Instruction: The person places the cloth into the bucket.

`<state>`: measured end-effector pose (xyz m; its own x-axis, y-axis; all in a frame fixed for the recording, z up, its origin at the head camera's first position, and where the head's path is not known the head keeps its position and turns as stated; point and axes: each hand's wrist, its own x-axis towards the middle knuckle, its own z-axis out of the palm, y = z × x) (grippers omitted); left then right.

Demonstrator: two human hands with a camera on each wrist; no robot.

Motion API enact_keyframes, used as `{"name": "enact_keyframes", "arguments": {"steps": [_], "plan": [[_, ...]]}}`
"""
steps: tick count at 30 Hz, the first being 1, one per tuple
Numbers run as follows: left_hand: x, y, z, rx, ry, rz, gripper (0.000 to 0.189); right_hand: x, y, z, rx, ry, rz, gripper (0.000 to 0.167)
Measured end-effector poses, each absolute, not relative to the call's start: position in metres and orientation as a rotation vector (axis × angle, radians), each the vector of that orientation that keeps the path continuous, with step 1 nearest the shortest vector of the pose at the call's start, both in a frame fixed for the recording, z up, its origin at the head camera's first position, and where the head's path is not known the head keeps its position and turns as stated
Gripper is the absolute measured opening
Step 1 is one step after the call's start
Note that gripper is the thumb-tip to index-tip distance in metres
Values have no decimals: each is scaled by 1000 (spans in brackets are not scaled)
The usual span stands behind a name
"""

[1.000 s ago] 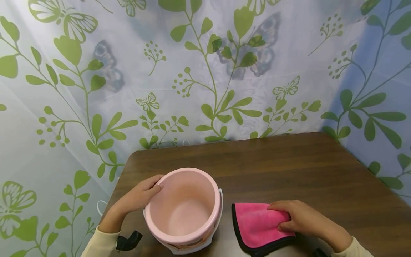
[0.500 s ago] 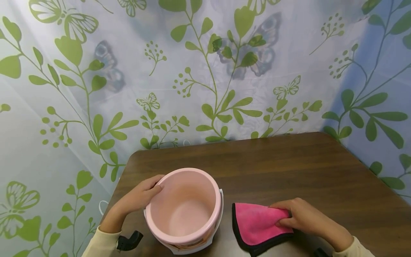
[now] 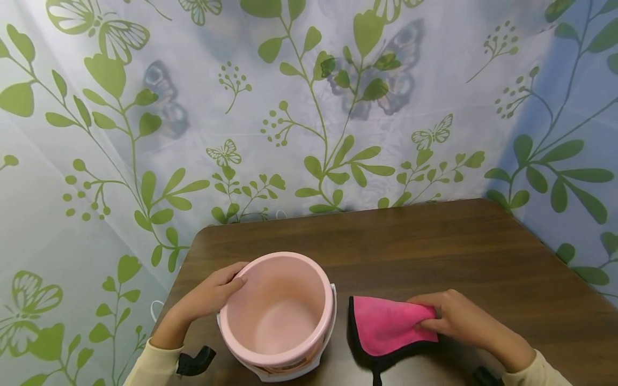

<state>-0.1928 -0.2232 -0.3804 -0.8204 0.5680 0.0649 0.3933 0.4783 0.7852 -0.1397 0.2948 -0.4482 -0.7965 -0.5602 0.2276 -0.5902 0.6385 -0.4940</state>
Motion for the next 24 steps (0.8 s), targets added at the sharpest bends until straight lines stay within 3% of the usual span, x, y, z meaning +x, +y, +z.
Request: {"name": "enact_keyframes", "arguments": {"steps": [24], "plan": [[-191, -222, -377, 820, 2494, 1287, 36, -156, 294, -386, 1014, -2720, 816, 32]]}}
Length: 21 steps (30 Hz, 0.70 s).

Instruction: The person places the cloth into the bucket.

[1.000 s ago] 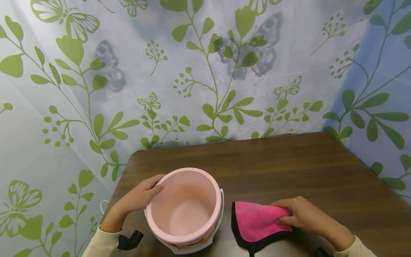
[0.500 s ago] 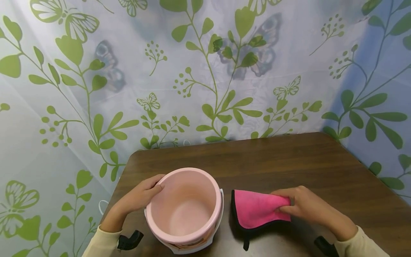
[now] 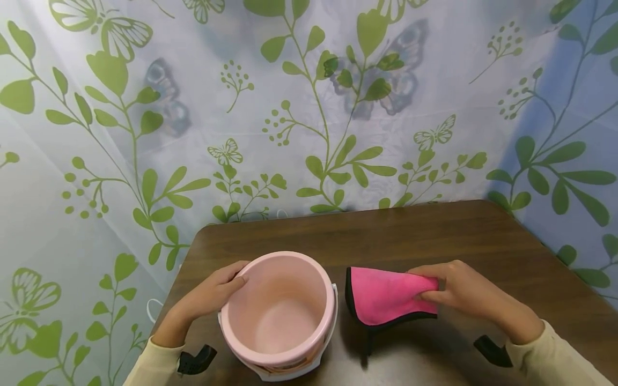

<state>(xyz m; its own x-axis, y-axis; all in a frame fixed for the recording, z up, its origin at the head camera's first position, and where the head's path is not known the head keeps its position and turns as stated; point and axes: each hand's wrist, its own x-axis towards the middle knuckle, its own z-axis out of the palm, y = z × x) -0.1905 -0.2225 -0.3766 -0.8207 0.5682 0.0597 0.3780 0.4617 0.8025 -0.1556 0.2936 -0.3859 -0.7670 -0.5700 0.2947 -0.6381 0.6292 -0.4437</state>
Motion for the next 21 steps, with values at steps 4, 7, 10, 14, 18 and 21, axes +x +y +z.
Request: {"name": "enact_keyframes", "arguments": {"steps": [4, 7, 10, 14, 18, 21], "plan": [[-192, -223, -378, 821, 2490, 1293, 36, -160, 293, -375, 1010, -2699, 777, 34], [-193, -223, -378, 822, 2491, 1292, 36, -163, 292, -367, 1012, -2679, 742, 37], [-194, -224, -378, 820, 2491, 1290, 36, -166, 290, -360, 1011, -2655, 722, 40], [-195, -224, -377, 810, 2483, 1289, 35, -170, 289, -350, 999, -2617, 699, 43], [-194, -223, -376, 794, 2481, 1284, 36, -176, 287, -340, 1015, -2569, 663, 44], [-194, -224, -376, 791, 2486, 1281, 37, -180, 284, -334, 1047, -2530, 638, 43]]}}
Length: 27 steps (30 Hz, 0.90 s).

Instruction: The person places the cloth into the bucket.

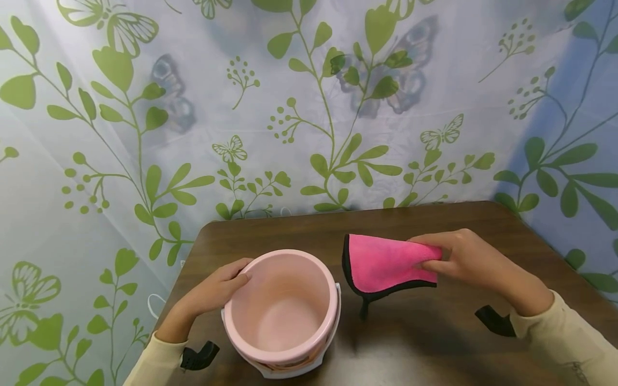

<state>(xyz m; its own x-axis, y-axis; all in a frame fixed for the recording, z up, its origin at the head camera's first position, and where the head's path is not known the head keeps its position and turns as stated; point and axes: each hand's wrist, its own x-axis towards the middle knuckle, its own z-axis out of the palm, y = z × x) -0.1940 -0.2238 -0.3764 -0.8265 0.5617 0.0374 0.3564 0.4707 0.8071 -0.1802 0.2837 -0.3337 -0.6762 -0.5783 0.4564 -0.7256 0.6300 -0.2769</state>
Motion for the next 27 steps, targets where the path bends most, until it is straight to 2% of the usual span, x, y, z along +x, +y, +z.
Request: {"name": "enact_keyframes", "arguments": {"steps": [15, 27], "plan": [[-196, -226, -379, 811, 2499, 1292, 35, -195, 258, -301, 1160, -2461, 618, 42], [-196, -226, -381, 812, 2471, 1301, 36, -200, 216, -286, 1265, -2457, 700, 37]]}}
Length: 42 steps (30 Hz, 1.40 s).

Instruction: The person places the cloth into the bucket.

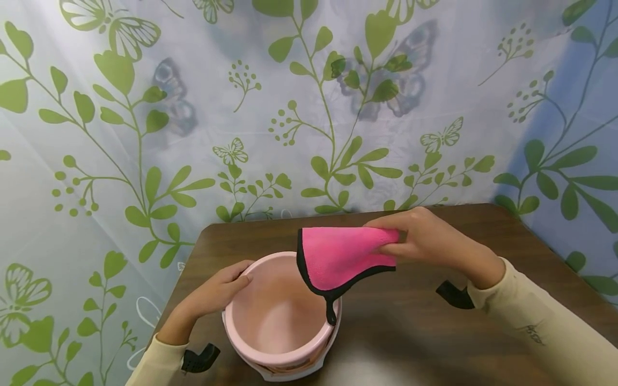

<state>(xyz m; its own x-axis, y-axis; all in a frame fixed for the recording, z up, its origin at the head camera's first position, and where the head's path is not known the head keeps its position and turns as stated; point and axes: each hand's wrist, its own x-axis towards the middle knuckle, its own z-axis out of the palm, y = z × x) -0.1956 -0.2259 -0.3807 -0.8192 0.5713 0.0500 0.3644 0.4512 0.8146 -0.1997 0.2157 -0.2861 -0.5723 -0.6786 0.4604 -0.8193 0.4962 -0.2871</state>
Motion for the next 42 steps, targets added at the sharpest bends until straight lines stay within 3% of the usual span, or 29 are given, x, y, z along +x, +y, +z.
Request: {"name": "enact_keyframes", "arguments": {"steps": [15, 32, 42], "plan": [[-199, -225, -381, 842, 2472, 1291, 35, -211, 159, -292, 1479, -2448, 681, 32], [-201, -225, -383, 827, 2475, 1285, 32, -211, 128, -304, 1541, -2463, 577, 26], [-200, -225, -381, 819, 2491, 1273, 35, -206, 115, -308, 1575, -2436, 479, 31]]}}
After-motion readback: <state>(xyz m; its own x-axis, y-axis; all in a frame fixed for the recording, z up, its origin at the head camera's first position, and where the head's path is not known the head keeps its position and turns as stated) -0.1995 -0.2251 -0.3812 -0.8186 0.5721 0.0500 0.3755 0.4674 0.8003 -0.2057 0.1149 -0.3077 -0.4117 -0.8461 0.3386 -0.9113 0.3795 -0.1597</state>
